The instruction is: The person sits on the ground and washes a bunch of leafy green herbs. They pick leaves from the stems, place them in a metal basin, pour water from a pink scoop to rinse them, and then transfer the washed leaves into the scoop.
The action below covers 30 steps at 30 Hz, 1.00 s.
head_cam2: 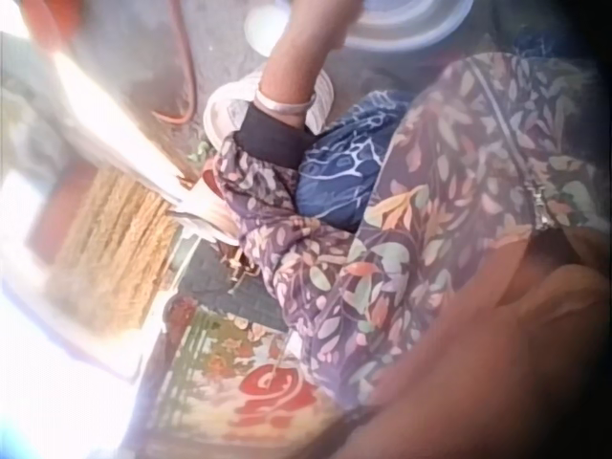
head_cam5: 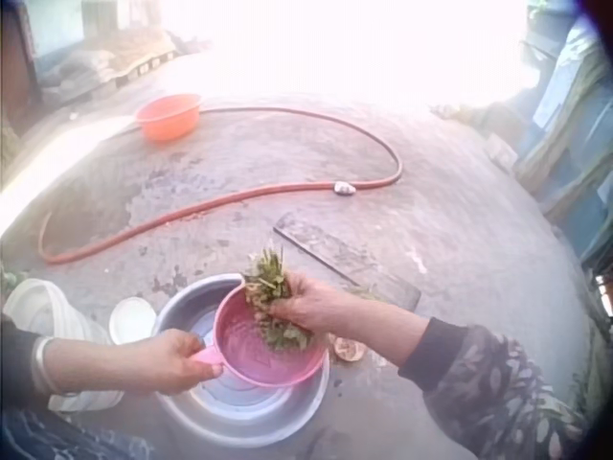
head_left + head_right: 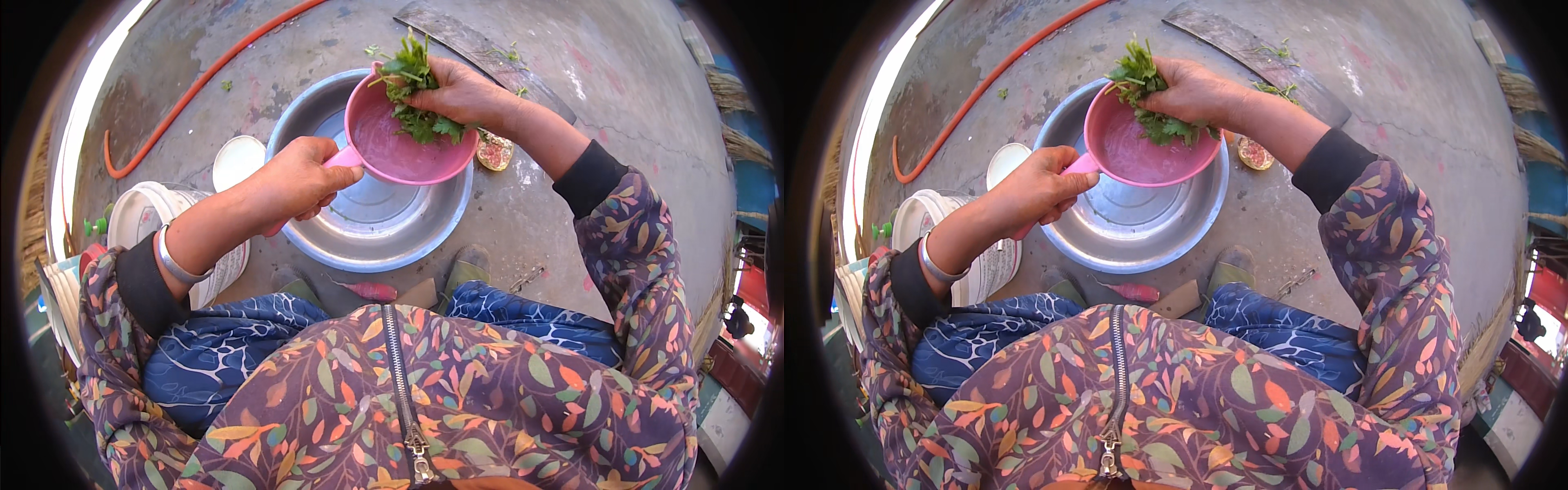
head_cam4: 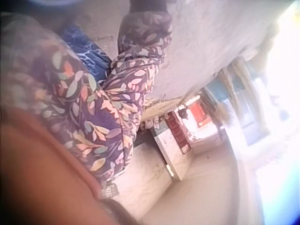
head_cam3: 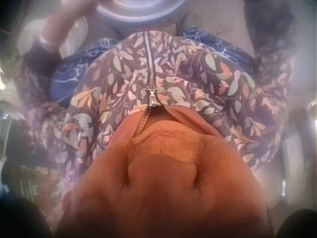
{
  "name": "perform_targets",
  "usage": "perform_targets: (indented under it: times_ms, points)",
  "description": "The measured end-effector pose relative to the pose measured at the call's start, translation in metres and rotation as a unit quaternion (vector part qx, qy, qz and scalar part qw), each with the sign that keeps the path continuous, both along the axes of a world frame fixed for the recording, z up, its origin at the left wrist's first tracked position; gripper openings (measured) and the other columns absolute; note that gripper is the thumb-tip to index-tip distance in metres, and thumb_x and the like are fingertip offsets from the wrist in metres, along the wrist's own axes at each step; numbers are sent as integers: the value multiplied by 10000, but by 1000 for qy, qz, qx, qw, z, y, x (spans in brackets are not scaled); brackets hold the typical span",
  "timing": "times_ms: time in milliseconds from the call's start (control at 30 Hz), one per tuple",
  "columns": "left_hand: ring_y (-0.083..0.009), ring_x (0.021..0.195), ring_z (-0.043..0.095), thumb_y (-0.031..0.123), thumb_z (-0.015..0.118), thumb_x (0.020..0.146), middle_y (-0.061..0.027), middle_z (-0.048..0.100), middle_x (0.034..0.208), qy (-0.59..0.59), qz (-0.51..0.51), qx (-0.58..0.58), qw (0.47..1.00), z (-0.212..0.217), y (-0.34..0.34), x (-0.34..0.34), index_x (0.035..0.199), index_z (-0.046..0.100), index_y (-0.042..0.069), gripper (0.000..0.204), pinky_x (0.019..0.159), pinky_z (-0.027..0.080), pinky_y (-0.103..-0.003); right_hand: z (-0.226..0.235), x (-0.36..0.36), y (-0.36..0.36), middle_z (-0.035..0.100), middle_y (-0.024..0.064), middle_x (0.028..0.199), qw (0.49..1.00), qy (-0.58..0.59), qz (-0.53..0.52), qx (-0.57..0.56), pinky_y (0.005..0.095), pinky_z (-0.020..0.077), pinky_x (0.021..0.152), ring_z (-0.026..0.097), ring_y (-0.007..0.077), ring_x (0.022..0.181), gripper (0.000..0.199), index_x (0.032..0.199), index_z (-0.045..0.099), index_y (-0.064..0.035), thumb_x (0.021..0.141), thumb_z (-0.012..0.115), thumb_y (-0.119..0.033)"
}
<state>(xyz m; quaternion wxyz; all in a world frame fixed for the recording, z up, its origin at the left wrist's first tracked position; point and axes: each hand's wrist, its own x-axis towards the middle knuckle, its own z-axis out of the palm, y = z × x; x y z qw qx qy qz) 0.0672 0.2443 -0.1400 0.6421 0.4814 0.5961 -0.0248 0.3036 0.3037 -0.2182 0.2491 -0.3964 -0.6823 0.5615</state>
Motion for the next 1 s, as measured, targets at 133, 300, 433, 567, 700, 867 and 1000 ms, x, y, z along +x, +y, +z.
perform_targets:
  times_ms: [133, 300, 433, 567, 700, 867, 1000]
  points:
    - [-50, 462, 384, 297, 646, 918, 16, 457, 623, 14, -4, 23, 1000, 1, 2, 3, 986, 563, 25, 292, 387, 287, -207, -32, -14, -34, 589, 167, 1164, 922, -296, 156, 197, 409, 418, 994, 552, 337, 1120, 469, 1211, 592, -135, 751, 648, -63]
    - [-61, 474, 396, 256, 636, 920, -4, 473, 632, -6, 3, 7, 1000, 0, -1, 2, 961, 558, -1, 272, 394, 279, -229, -30, -10, -21, 597, 178, 1151, 908, -314, 158, 229, 412, 439, 970, 551, 348, 1124, 460, 1220, 585, -124, 768, 631, -49]
    - [-65, 481, 402, 234, 630, 922, -10, 481, 639, 1, 9, -20, 1000, 1, 4, 4, 935, 554, -11, 257, 399, 274, -240, -19, -17, -29, 603, 158, 1194, 955, -213, 199, 46, 380, 448, 974, 575, 306, 1127, 462, 1284, 545, -137, 833, 619, -68]
    - [-71, 491, 413, 248, 639, 914, -8, 487, 647, 0, 2, -2, 1000, -5, 1, -5, 985, 571, -12, 278, 413, 302, -242, -5, -8, -16, 623, 73, 1172, 987, 19, 15, -159, 335, 481, 941, 587, 181, 1102, 448, 1320, 520, -141, 886, 578, -46]
    - [-86, 530, 466, 263, 642, 908, -26, 526, 675, 13, -27, 52, 998, 1, -2, -4, 1029, 587, -32, 324, 446, 364, -254, 31, 11, 1, 660, 100, 1040, 966, 162, -62, -192, 308, 563, 827, 657, 153, 923, 255, 1180, 542, -38, 936, 587, -95]
    - [-102, 570, 513, 258, 635, 905, -41, 559, 703, 59, -55, 113, 990, -2, 1, -10, 1051, 601, -47, 341, 476, 410, -268, 42, 37, 12, 659, 86, 955, 942, 212, -148, -213, 330, 600, 719, 671, 159, 839, 167, 1072, 554, -38, 928, 589, -115]
    - [-122, 609, 541, 248, 629, 902, -58, 580, 727, 89, -61, 147, 983, 0, 2, -18, 1055, 606, -45, 332, 520, 439, -282, 28, 43, 2, 628, 75, 883, 919, 210, -215, -254, 319, 593, 684, 647, 151, 760, 127, 1023, 529, -34, 914, 566, -87]
